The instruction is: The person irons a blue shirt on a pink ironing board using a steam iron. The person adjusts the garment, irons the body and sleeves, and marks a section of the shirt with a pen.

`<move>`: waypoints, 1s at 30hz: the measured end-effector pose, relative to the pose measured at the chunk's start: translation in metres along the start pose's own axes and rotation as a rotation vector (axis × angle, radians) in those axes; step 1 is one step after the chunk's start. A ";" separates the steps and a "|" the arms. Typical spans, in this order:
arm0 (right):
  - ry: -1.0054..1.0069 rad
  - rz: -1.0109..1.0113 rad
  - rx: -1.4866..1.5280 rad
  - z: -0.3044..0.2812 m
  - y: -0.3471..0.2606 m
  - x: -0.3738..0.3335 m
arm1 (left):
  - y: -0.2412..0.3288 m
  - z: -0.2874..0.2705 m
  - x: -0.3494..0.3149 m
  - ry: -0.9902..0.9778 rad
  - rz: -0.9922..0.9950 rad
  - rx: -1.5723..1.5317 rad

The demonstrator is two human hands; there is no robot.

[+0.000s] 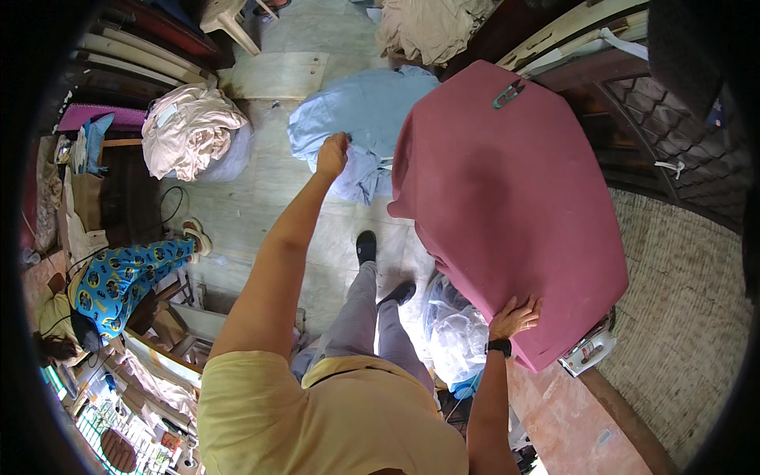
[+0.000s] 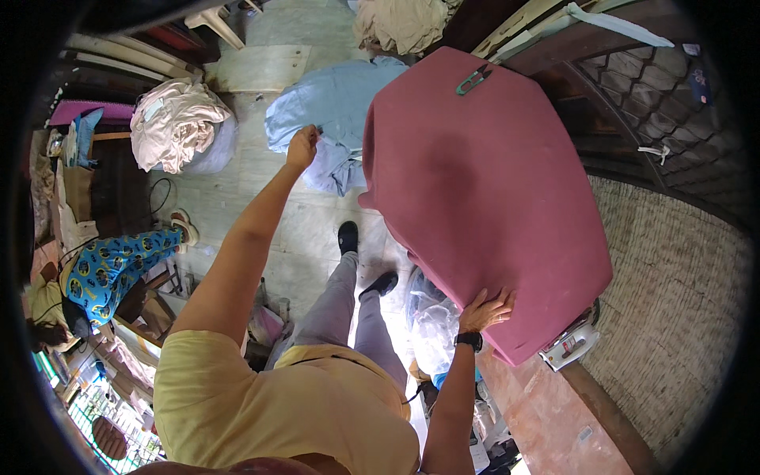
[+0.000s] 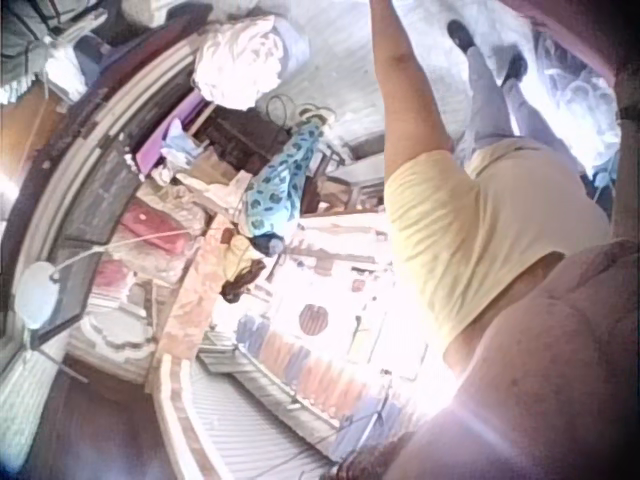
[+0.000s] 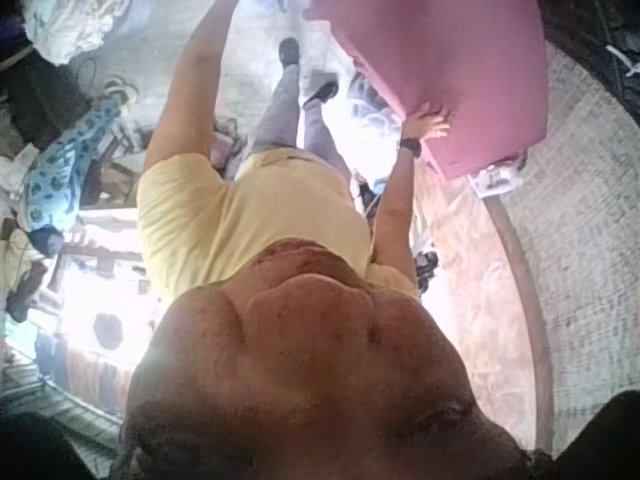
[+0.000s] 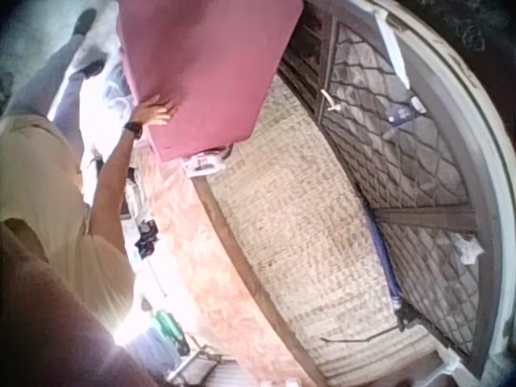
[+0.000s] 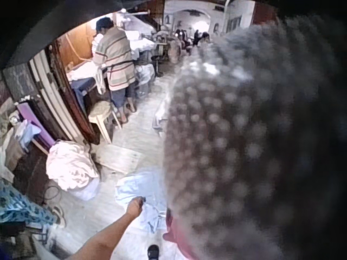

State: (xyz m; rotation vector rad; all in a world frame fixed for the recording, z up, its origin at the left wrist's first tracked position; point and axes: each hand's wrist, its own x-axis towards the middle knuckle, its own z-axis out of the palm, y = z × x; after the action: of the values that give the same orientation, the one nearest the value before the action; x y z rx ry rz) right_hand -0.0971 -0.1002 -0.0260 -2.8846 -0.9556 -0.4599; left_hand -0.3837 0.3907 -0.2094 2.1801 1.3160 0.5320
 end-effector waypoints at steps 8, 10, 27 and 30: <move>-0.068 0.032 0.011 -0.002 0.004 0.001 | 0.034 -0.084 0.034 0.086 -0.041 -0.298; -0.070 0.037 0.011 -0.003 0.005 0.002 | 0.035 -0.100 0.054 0.032 -0.291 -0.585; -0.883 -0.683 1.475 -0.182 -0.203 0.055 | 0.435 -0.377 -0.184 0.120 0.262 -0.798; -0.674 -0.894 1.484 -0.166 -0.127 0.079 | 0.481 -0.380 -0.192 0.267 0.333 -1.001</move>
State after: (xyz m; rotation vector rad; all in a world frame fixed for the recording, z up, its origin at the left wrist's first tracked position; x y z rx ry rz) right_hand -0.1552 0.0209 0.1521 -1.1335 -1.5980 0.9022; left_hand -0.3605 0.1263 0.3757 1.4771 0.5494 1.3089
